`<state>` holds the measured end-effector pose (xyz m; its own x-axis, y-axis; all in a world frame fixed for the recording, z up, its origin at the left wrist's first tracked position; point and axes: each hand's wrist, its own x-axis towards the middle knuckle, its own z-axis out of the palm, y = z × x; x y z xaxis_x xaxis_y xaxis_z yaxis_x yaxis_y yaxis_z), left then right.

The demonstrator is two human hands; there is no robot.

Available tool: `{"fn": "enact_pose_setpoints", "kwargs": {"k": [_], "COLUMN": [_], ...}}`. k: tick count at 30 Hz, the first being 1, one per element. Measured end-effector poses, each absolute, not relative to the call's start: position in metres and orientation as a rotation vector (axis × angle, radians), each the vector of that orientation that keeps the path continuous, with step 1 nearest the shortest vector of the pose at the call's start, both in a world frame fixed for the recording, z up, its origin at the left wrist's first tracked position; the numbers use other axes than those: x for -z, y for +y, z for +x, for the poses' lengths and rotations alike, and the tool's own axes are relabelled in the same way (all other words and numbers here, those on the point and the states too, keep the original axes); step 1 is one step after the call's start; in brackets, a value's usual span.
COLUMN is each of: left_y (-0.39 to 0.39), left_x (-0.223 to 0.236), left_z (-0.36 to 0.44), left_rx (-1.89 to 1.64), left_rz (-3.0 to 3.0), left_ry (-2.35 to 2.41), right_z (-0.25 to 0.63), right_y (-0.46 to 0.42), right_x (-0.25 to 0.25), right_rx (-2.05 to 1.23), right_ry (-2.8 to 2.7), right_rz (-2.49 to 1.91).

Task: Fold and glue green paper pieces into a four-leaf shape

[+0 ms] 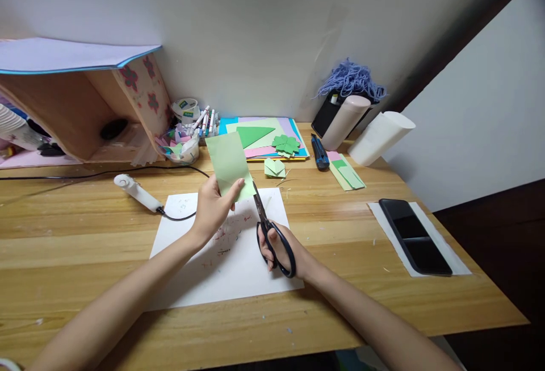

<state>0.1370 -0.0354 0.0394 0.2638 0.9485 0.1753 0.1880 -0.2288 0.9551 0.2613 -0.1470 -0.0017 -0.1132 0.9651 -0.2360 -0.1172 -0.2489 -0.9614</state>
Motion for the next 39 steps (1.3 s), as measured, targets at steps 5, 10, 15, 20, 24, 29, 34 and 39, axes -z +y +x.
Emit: {"fn": "enact_pose_setpoints", "kwargs": {"k": [5, 10, 15, 20, 24, 29, 34, 39], "left_y": [-0.038, -0.04, -0.04, -0.039, -0.04, -0.042, -0.041, -0.04], "left_x": [-0.039, -0.038, -0.039, -0.04, -0.039, -0.037, -0.036, -0.037], "left_z": [0.137, 0.138, 0.139, 0.139, 0.139, 0.14, 0.14, 0.141], "left_rx": [-1.004, -0.975, -0.963, -0.948, -0.918, -0.863, -0.854, -0.844], "left_rz": [1.615, 1.606, 1.582, 1.566, 1.555, 1.55, 1.538, 1.518], "left_ry": [1.033, 1.028, 1.045, 1.054, 1.024, 1.009, 0.999, 0.991], "right_z": [0.261, 0.262, 0.261, 0.263, 0.264, 0.264, 0.264, 0.263], "right_y": [-0.146, -0.146, -0.148, -0.149, -0.148, -0.147, -0.148, -0.148], "right_x": [-0.001, 0.003, 0.01, 0.01, 0.013, 0.018, 0.014, 0.013], "right_rx": [-1.561, -1.513, -1.391, -1.331, -1.375, -1.383, -1.316, -1.29], "right_ry": [-1.016, -1.058, -1.108, -1.144, -1.161, -1.144, -1.15, -1.152], "right_rz": [-1.205, -1.211, -1.249, -1.297, -1.272, -1.29, -1.338, -1.37]}}
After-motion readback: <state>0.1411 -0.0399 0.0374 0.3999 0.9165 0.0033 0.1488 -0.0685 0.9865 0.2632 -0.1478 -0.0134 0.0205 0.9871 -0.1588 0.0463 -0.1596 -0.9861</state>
